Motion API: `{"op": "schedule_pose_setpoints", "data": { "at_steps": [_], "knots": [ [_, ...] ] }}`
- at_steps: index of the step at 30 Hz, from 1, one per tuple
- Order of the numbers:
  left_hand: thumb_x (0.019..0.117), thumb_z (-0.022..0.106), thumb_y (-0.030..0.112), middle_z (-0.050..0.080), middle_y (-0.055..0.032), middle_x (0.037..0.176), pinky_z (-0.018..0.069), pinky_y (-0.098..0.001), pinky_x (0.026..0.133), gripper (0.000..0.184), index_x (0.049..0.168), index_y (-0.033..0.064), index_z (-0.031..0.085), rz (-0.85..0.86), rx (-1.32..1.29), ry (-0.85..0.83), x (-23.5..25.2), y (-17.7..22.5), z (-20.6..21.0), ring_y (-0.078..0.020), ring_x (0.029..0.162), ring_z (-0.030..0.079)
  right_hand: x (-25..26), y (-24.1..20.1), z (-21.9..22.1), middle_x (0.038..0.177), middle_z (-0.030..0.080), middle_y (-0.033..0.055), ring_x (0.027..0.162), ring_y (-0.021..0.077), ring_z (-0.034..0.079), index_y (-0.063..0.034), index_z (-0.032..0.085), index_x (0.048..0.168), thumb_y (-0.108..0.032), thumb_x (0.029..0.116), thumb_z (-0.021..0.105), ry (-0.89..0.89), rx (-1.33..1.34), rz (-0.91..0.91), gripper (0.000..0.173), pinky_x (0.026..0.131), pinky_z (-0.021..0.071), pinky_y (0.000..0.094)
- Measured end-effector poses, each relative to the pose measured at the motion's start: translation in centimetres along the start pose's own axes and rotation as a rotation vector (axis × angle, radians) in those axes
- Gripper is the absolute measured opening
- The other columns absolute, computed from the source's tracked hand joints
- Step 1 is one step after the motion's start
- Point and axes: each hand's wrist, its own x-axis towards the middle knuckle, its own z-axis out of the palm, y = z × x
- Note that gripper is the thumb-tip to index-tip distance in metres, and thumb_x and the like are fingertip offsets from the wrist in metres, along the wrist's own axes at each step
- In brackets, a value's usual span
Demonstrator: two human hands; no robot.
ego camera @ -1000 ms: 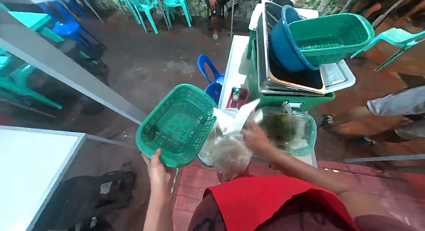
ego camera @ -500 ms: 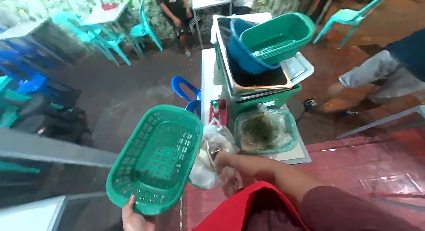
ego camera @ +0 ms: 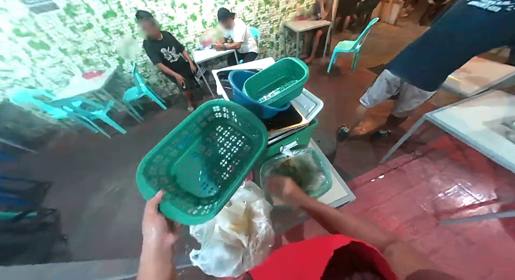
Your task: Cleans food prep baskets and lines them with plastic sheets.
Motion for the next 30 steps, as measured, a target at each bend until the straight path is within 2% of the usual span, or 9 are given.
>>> {"op": "schedule_pose_setpoints", "data": {
  "at_steps": [3, 4, 6, 9, 13, 17, 21, 26, 30],
  "knots": [
    [0.1107, 0.031, 0.029, 0.071, 0.0034, 0.089, 0.0609, -0.0267, 0.061, 0.028, 0.119, 0.0173, 0.055, -0.012, -0.018, -0.204, 1.9, 0.6, 5.4, -0.0059, 0.075, 0.070, 1.1, -1.9, -9.1, 0.105, 0.072, 0.0130, 0.076, 0.0174, 0.069, -0.0092, 0.029, 0.159, -0.033, 0.1125, 0.032, 0.269, 0.347, 0.128, 0.053, 0.071, 0.0584, 0.0338],
    [0.1106, 0.033, 0.029, 0.069, 0.0033, 0.085, 0.0571, -0.0233, 0.055, 0.027, 0.116, 0.0163, 0.057, -0.017, 0.004, -0.243, 2.2, 0.4, 7.5, -0.0043, 0.067, 0.067, 1.0, -2.0, -11.4, 0.097, 0.072, 0.0114, 0.067, 0.0168, 0.068, -0.0138, 0.023, 0.161, -0.039, 0.1126, 0.029, 0.276, 0.414, 0.140, 0.055, 0.065, 0.0586, 0.0325],
    [0.1100, 0.035, 0.028, 0.069, 0.0034, 0.077, 0.0509, -0.0188, 0.044, 0.027, 0.116, 0.0142, 0.057, -0.007, 0.043, -0.371, 2.8, -0.5, 11.8, -0.0022, 0.055, 0.063, 0.5, -2.2, -14.5, 0.079, 0.070, 0.0081, 0.056, 0.0153, 0.066, -0.0110, 0.039, 0.146, -0.040, 0.1121, 0.034, 0.323, 0.511, 0.151, 0.045, 0.059, 0.0596, 0.0300],
    [0.1092, 0.034, 0.033, 0.070, 0.0023, 0.099, 0.0611, -0.0288, 0.072, 0.040, 0.145, 0.0178, 0.037, 0.019, -0.055, -0.668, 3.7, -1.7, 16.8, -0.0082, 0.083, 0.070, 0.5, -3.4, -18.0, 0.065, 0.061, 0.0040, 0.051, 0.0124, 0.059, -0.0011, 0.055, 0.115, -0.025, 0.1107, 0.043, 0.633, 0.603, 0.227, 0.027, 0.055, 0.0560, 0.0294],
    [0.1048, 0.038, 0.050, 0.052, -0.0031, 0.151, 0.0528, -0.0462, 0.101, 0.068, 0.163, 0.0264, 0.011, 0.151, -0.059, -0.806, 4.1, -2.7, 19.5, -0.0215, 0.127, 0.060, 3.6, -5.0, -24.8, 0.071, 0.061, 0.0047, 0.054, 0.0146, 0.059, -0.0032, 0.054, 0.118, -0.029, 0.1073, 0.043, 0.880, 0.611, 0.190, 0.030, 0.054, 0.0551, 0.0330],
    [0.1039, 0.044, 0.045, 0.058, -0.0086, 0.145, 0.0568, -0.0425, 0.094, 0.069, 0.161, 0.0121, 0.021, 0.124, 0.095, -0.798, 2.8, -6.1, 16.6, -0.0225, 0.119, 0.065, 9.6, -8.3, -30.4, 0.078, 0.067, 0.0062, 0.056, 0.0155, 0.062, -0.0057, 0.049, 0.133, -0.034, 0.1083, 0.043, 0.914, 0.519, 0.095, 0.038, 0.053, 0.0557, 0.0321],
    [0.1005, 0.050, 0.041, 0.060, -0.0101, 0.142, 0.0579, -0.0417, 0.092, 0.069, 0.159, 0.0106, 0.028, -0.047, 0.134, -0.697, 1.2, -8.1, 11.0, -0.0251, 0.119, 0.065, 17.2, -9.7, -32.8, 0.080, 0.064, 0.0076, 0.055, 0.0158, 0.059, -0.0066, 0.047, 0.138, -0.035, 0.1079, 0.045, 0.866, 0.426, 0.111, 0.041, 0.050, 0.0531, 0.0317],
    [0.1035, 0.035, 0.034, 0.060, -0.0110, 0.143, 0.0582, -0.0426, 0.088, 0.060, 0.158, 0.0114, 0.028, -0.103, 0.263, -0.471, 0.2, -8.8, 5.2, -0.0249, 0.119, 0.066, 22.9, -6.7, -31.0, 0.121, 0.065, 0.0206, 0.083, 0.0271, 0.070, -0.0042, 0.039, 0.151, -0.056, 0.1028, 0.053, 0.701, 0.159, 0.259, 0.072, 0.071, 0.0602, 0.0415],
    [0.1022, 0.037, 0.034, 0.060, -0.0101, 0.142, 0.0573, -0.0399, 0.088, 0.061, 0.157, 0.0086, 0.030, -0.099, 0.323, -0.376, -1.0, -9.6, 0.5, -0.0221, 0.117, 0.066, 18.7, -3.5, -26.3, 0.110, 0.066, 0.0181, 0.072, 0.0219, 0.064, -0.0123, 0.035, 0.158, -0.039, 0.1048, 0.056, 0.677, 0.112, 0.113, 0.063, 0.064, 0.0557, 0.0375]
  ]
}}
